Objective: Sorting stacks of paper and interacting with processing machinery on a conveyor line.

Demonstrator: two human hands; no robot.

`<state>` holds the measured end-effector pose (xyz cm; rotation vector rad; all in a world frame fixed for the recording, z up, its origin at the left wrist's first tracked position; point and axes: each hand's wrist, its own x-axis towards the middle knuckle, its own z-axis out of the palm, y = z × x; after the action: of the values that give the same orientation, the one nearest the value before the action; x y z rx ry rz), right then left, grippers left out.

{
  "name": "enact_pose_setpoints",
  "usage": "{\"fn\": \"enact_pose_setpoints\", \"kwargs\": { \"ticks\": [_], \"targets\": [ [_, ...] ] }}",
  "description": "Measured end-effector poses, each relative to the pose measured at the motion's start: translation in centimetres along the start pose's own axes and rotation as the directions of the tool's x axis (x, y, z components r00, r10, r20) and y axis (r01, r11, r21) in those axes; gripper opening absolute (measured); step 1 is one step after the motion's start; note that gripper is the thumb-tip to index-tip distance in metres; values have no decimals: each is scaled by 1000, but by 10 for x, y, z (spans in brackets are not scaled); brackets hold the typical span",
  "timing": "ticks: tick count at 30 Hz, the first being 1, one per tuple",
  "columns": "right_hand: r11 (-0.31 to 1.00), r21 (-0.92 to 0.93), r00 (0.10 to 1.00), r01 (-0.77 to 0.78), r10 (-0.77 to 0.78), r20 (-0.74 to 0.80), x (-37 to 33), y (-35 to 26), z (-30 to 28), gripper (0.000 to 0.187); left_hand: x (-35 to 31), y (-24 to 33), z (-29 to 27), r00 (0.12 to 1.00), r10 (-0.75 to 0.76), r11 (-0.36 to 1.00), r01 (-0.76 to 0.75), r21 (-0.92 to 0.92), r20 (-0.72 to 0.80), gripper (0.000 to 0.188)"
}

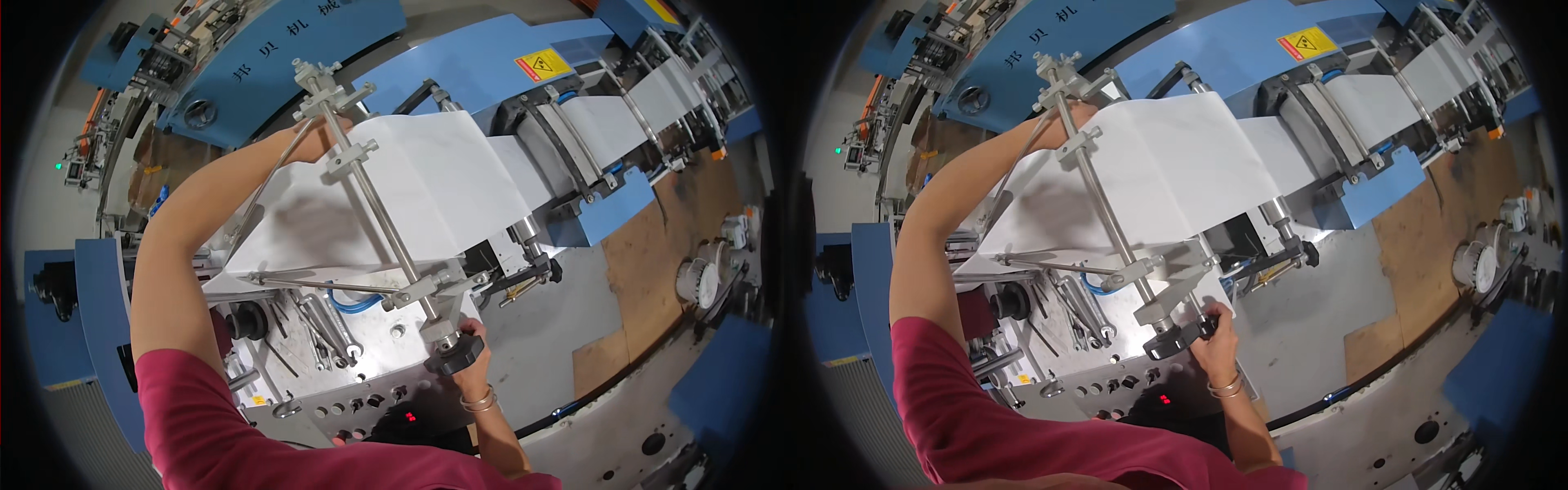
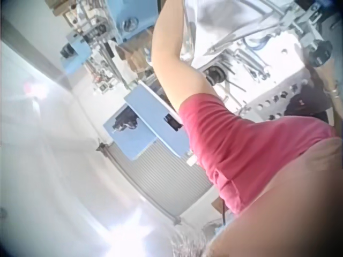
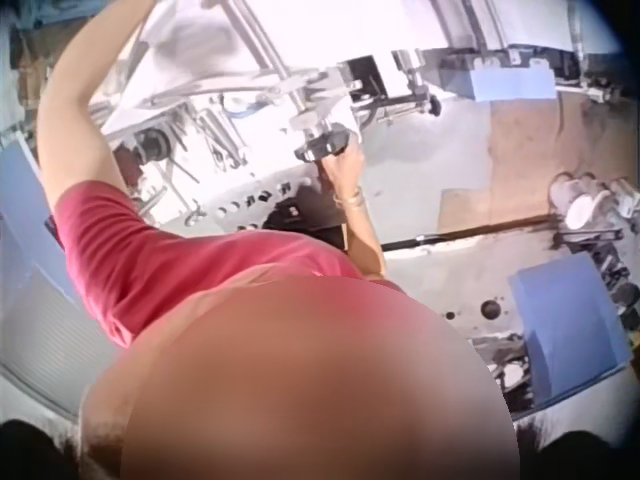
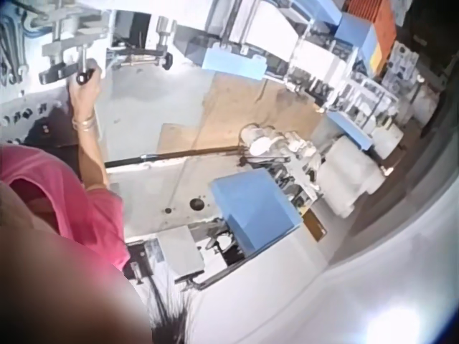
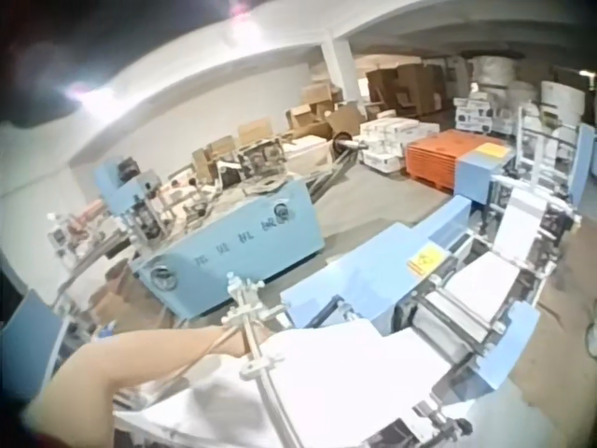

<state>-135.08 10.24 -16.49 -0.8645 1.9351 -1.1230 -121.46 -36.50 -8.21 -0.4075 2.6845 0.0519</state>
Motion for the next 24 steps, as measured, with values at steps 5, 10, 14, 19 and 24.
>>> {"fn": "enact_pose_setpoints", "kwargs": {
  "ticks": [5, 10, 14, 19, 24],
  "targets": [
    [998, 64, 1000, -11, 12, -11, -4, 6, -4, 65, -10, 24, 10, 842, -537, 513, 287, -809, -42, 36],
    [993, 113, 997, 35, -42, 58, -4, 12, -1, 73, -18, 19, -11, 913, -408, 859, 384, -338, 0, 28],
    [996, 64, 998, 59, -59, 5, -3, 12, -1, 73, -1, 14, -7, 895, -434, 801, 435, -412, 101, 32],
    [996, 82, 999, 42, -41, -9, -5, 15, -1, 73, -1, 15, 9, 889, -454, 786, 374, -492, -49, 23],
    [989, 140, 998, 52, -54, 10, -5, 15, 4, 74, -8, -9, 11, 887, -442, 665, 423, -616, 132, 21]
  ]
}}
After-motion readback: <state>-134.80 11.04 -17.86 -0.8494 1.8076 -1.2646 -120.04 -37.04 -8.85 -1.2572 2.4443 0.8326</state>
